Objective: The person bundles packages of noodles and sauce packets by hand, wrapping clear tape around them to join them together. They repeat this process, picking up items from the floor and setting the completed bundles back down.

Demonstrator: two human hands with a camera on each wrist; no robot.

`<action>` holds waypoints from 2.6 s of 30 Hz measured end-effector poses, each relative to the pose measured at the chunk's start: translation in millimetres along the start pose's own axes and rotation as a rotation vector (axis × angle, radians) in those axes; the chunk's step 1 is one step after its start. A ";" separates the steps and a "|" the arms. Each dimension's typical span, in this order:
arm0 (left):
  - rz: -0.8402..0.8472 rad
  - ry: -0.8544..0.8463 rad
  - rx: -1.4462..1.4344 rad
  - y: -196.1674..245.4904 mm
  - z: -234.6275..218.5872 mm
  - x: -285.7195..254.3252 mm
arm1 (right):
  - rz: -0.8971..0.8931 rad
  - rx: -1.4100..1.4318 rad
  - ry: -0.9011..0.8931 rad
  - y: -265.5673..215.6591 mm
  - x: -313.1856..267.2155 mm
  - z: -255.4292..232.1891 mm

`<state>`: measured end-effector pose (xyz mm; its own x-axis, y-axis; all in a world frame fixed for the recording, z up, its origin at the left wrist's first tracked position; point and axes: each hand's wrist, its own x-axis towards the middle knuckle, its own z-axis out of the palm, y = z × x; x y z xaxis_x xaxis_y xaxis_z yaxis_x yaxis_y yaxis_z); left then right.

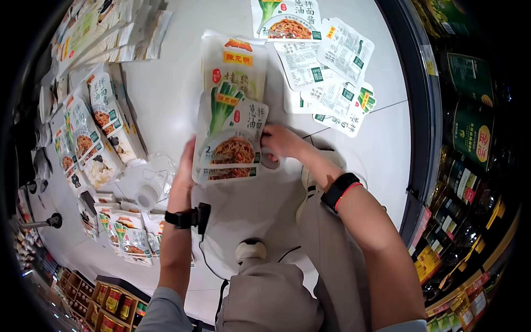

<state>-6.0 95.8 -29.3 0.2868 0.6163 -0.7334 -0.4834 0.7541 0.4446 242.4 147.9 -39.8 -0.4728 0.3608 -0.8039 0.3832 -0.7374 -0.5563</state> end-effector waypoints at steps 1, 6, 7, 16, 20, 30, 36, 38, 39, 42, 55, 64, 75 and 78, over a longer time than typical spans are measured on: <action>-0.087 -0.180 -0.304 12.4 4.3 -4.0 | 0.000 0.007 0.002 0.9 0.3 -0.8; 0.009 -0.188 0.305 19.5 1.0 -8.3 | -0.086 -0.114 -0.005 5.1 -3.4 -9.1; -0.018 -0.177 0.208 17.1 2.3 -6.2 | -0.089 -0.112 0.007 7.1 -6.8 -15.1; 0.047 -0.110 -0.062 -28.9 -33.8 13.2 | -0.076 -0.367 0.161 -9.8 -39.7 -30.1; 0.052 -0.162 -0.174 -23.9 -33.1 11.3 | -0.267 -0.500 0.146 -42.5 -96.4 -32.4; 0.109 -0.166 -0.299 -32.6 -10.0 9.7 | -0.148 -0.745 0.188 -102.7 -151.9 -23.0; 0.127 -0.135 -0.310 -34.0 -2.9 5.0 | 0.168 -0.554 0.133 -76.9 -134.1 -33.5; 0.130 -0.139 -0.309 -35.0 -3.0 5.1 | 0.178 -0.495 0.125 -65.1 -128.0 -38.1; 0.129 -0.120 -0.323 -37.6 -4.9 3.9 | -0.012 -0.442 0.055 -56.6 -125.2 -44.3; 0.123 -0.107 -0.341 -36.3 -1.7 -0.7 | -0.163 -0.315 -0.079 -59.7 -133.8 -45.5; 0.110 -0.112 -0.320 -34.0 0.0 -4.4 | 0.142 -0.465 0.063 -84.4 -140.8 -34.6; 0.171 -0.063 -0.225 -34.7 -0.2 -2.4 | 0.017 -0.395 0.129 -74.1 -76.9 -38.7; 0.150 -0.089 -0.292 -48.6 -5.2 1.3 | 0.055 -0.768 -0.090 -123.4 -90.4 -46.4; 0.161 -0.070 -0.291 -50.1 -1.9 3.0 | 0.197 -0.757 -0.074 -123.5 -106.9 -29.8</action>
<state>17.6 59.5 -54.7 0.2390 0.7436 -0.6244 -0.7400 0.5559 0.3788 269.3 217.4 108.6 -0.3816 0.2049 -0.9013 0.8894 -0.1843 -0.4184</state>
